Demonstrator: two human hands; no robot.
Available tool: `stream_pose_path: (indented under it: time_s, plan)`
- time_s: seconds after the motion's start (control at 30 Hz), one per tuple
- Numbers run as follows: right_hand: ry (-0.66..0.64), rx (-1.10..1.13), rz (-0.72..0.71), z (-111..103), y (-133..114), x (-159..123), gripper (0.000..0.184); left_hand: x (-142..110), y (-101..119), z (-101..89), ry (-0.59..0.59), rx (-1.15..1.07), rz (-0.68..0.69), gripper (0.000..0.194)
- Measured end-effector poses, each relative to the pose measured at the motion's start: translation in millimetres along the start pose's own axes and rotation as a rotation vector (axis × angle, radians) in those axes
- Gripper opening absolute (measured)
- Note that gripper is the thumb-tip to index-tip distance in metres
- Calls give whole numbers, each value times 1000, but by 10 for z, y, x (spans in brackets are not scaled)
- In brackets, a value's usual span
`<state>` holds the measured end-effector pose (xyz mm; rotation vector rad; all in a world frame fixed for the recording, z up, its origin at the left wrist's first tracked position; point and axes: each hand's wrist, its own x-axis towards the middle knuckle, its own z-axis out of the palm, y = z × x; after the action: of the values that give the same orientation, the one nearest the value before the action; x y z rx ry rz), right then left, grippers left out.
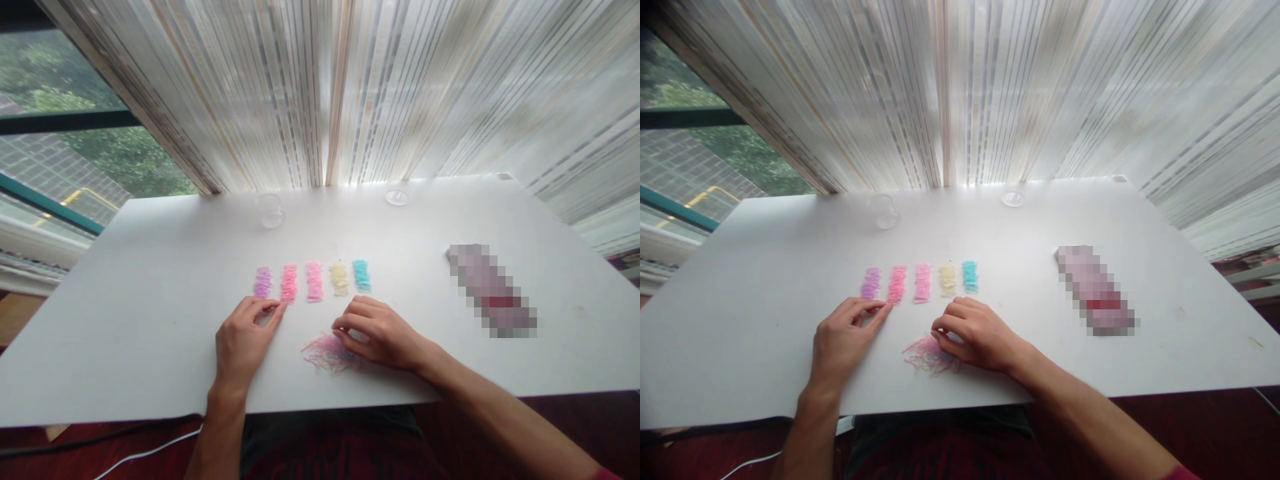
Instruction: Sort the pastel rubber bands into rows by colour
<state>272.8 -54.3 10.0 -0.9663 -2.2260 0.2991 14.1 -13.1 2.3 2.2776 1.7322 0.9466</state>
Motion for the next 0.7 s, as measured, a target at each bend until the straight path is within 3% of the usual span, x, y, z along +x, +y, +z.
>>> stream_pose_path:
  time_s: [0.27,0.5,0.7]
  plan:
    - [12,-17,12,1,19,-7,12,-31,55,-47,0,-74,53,14]
    - [35,-20,23,4,37,-13,11,-180,204,-195,-333,-246,279,16]
    - [16,-16,27,7,26,-7,11,-257,236,-203,-420,-228,288,11]
